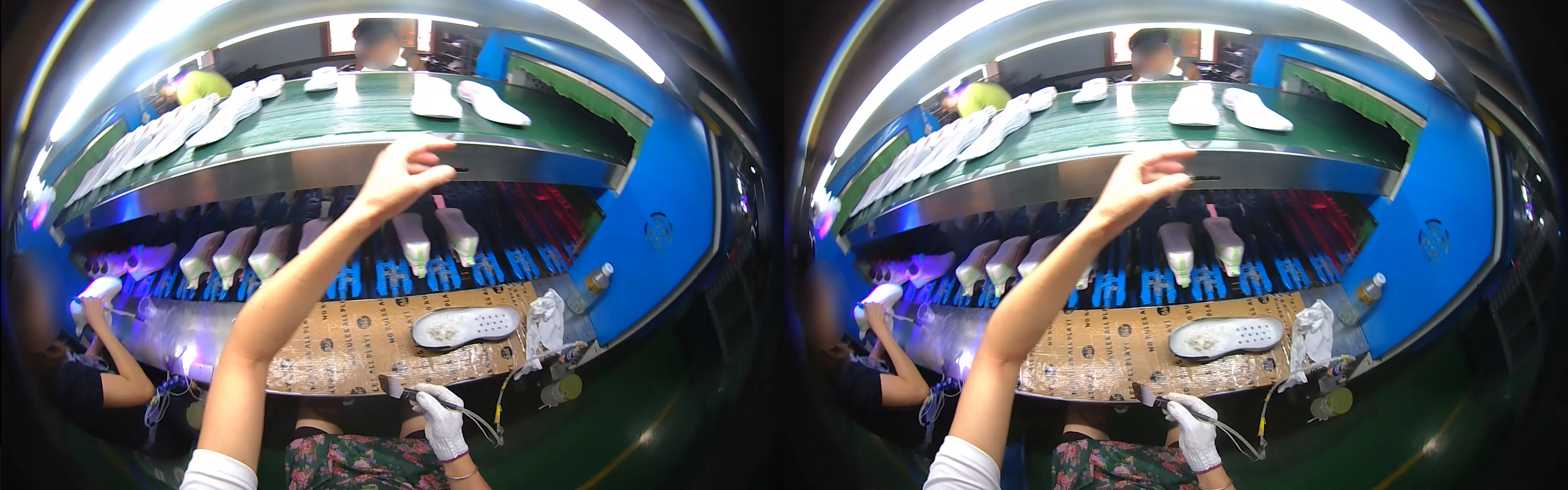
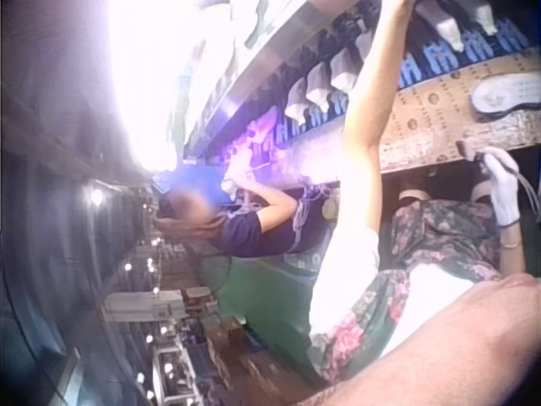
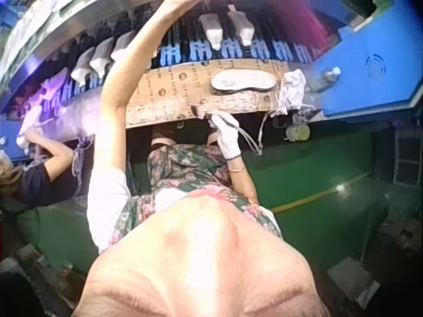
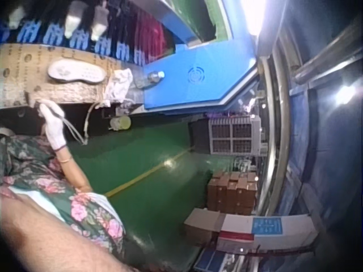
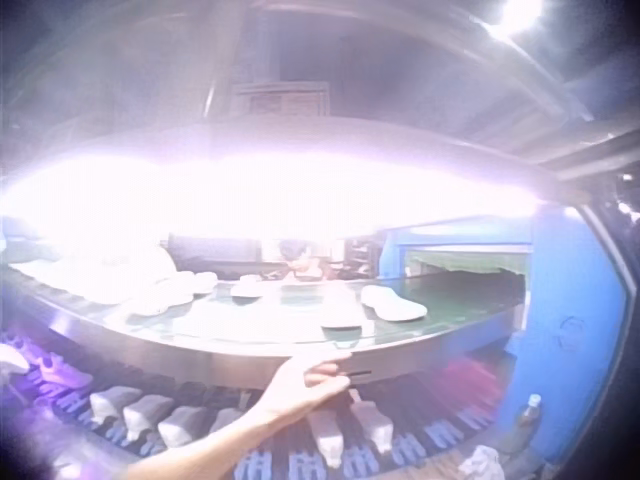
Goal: The person takes shoe soles from an upper conveyor belt and applies adhesive over each sole using a brush applicator tool.
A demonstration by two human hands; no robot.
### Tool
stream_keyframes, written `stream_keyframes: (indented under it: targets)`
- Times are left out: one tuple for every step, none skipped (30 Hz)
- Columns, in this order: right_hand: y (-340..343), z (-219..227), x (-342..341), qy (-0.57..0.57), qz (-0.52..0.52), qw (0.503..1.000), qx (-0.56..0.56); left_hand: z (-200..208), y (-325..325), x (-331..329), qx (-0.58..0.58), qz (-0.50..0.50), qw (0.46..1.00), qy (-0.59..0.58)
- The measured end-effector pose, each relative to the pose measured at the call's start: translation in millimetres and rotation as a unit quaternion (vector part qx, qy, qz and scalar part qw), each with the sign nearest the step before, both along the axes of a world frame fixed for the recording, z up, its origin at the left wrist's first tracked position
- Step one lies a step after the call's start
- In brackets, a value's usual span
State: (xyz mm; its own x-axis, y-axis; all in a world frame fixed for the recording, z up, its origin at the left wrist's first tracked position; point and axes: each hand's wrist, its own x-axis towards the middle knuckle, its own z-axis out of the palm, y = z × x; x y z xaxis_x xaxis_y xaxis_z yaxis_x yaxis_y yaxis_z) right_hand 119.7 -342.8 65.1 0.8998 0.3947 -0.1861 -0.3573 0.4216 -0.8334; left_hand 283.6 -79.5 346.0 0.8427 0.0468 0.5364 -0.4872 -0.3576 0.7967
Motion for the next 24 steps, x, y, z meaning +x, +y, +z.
stream_keyframes:
  targets:
    - [4, -1, 0, 0.007, 0.0, 1.0, 0.006, -1, 25, -1, 0.024, 0.059, 0.995, -0.076]
    - [5, -2, -1, 0.007, 0.013, 1.0, 0.003, 7, 43, -10, 0.052, 0.126, 0.986, -0.094]
    - [9, -1, -2, 0.023, 0.005, 1.0, 0.015, 14, 71, -16, 0.111, 0.215, 0.963, -0.119]
    - [15, 0, -5, 0.039, 0.001, 0.999, 0.028, 17, 114, -18, 0.187, 0.298, 0.921, -0.169]
    - [21, -3, -7, 0.032, 0.007, 0.999, 0.034, 16, 161, -21, 0.292, 0.401, 0.838, -0.225]
    - [26, -4, -8, 0.03, 0.004, 0.999, 0.027, 20, 189, -32, 0.336, 0.5, 0.785, -0.145]
    - [33, -3, -11, 0.039, 0.012, 0.999, 0.019, 20, 228, -44, 0.387, 0.593, 0.688, -0.157]
    - [41, -2, -15, 0.046, 0.025, 0.999, 0.011, 20, 276, -61, 0.409, 0.661, 0.614, -0.139]
    - [43, -3, -14, 0.044, 0.028, 0.999, 0.014, 23, 278, -70, 0.386, 0.667, 0.635, -0.053]
    - [45, -5, -14, 0.054, 0.01, 0.998, 0.03, 26, 279, -76, 0.359, 0.666, 0.653, 0.033]
    - [46, -2, -17, 0.047, 0.014, 0.998, 0.03, 30, 284, -83, 0.357, 0.67, 0.65, 0.034]
    - [49, 0, -18, 0.041, 0.018, 0.999, 0.03, 36, 289, -86, 0.339, 0.672, 0.649, 0.116]
    - [53, 2, -18, 0.039, 0.021, 0.999, 0.029, 41, 292, -88, 0.318, 0.668, 0.644, 0.198]
    - [55, 6, -18, 0.036, 0.017, 0.999, 0.026, 39, 295, -88, 0.315, 0.668, 0.644, 0.2]
    - [55, 8, -19, 0.034, 0.014, 0.999, 0.024, 38, 297, -88, 0.315, 0.678, 0.636, 0.188]
    - [54, 8, -22, 0.033, 0.016, 0.999, 0.021, 35, 300, -90, 0.317, 0.689, 0.628, 0.176]
    - [54, 8, -23, 0.033, 0.013, 0.999, 0.016, 28, 303, -96, 0.347, 0.697, 0.616, 0.117]
    - [53, 8, -25, 0.033, 0.01, 0.999, 0.013, 23, 312, -105, 0.346, 0.699, 0.615, 0.118]
    - [52, 12, -26, 0.038, 0.018, 0.999, 0.013, 19, 324, -121, 0.329, 0.66, 0.674, 0.039]
    - [52, 13, -28, 0.023, 0.019, 0.999, 0.019, 15, 333, -137, 0.309, 0.613, 0.726, -0.04]
    - [47, 11, -26, 0.025, 0.014, 0.999, 0.015, 13, 316, -154, 0.267, 0.559, 0.777, -0.115]
    - [46, 10, -25, 0.025, 0.025, 0.999, 0.017, 5, 316, -182, 0.2, 0.525, 0.798, -0.22]
    - [42, 10, -23, 0.022, 0.017, 0.999, 0.034, 1, 291, -200, -0.058, 0.429, 0.876, -0.211]
    - [42, 15, -23, 0.011, 0.027, 0.999, 0.043, -14, 305, -237, 0.12, 0.552, 0.777, -0.279]
